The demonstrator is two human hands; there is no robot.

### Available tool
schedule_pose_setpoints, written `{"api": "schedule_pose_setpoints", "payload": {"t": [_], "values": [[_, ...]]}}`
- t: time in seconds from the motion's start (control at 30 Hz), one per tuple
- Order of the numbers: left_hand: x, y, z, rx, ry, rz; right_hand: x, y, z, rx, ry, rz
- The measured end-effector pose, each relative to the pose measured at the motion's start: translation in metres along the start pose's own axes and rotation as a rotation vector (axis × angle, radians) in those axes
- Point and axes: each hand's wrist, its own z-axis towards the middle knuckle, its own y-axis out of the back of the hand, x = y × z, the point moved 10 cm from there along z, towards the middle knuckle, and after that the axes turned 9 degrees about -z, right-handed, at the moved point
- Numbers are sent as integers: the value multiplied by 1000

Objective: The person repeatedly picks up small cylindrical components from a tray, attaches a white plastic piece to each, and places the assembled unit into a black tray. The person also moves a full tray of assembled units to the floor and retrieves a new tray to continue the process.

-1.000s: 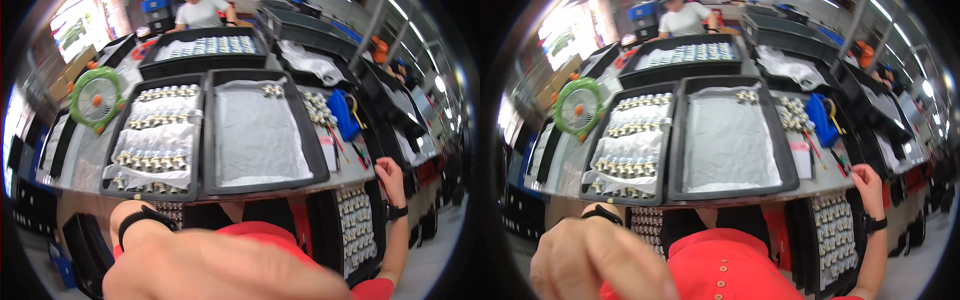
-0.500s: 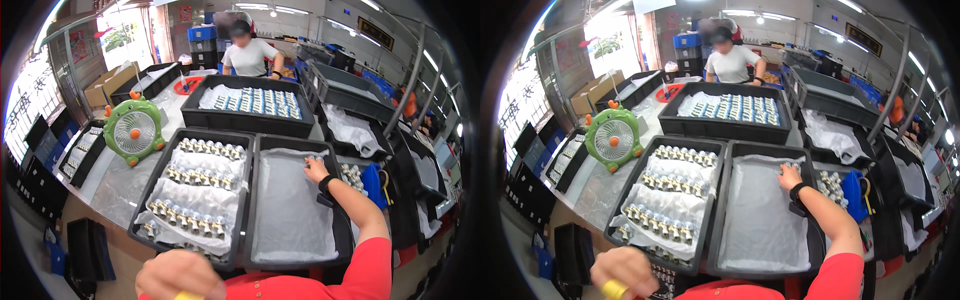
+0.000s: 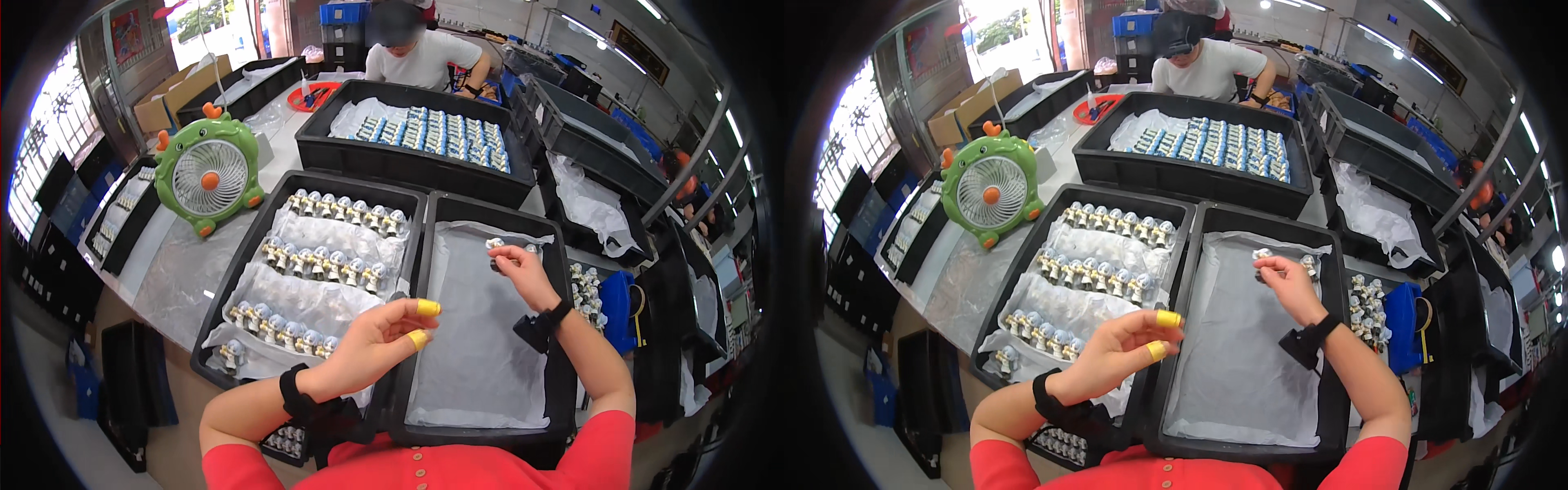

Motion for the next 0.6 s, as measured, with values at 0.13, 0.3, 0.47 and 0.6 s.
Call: {"api": "schedule_pose_setpoints", "payload": {"t": [0.13, 0.3, 0.47, 0.6], "values": [[12, -9, 16, -24, 8, -6, 64, -52, -59, 213, -56, 469], [27, -10, 36, -121, -17, -140, 83, -68, -83, 235, 86, 533], [39, -6, 46, -172, -11, -105, 67, -68, -81, 238, 7, 611], [45, -1, 50, -199, 1, -74, 64, -71, -80, 266, -3, 640]]}}
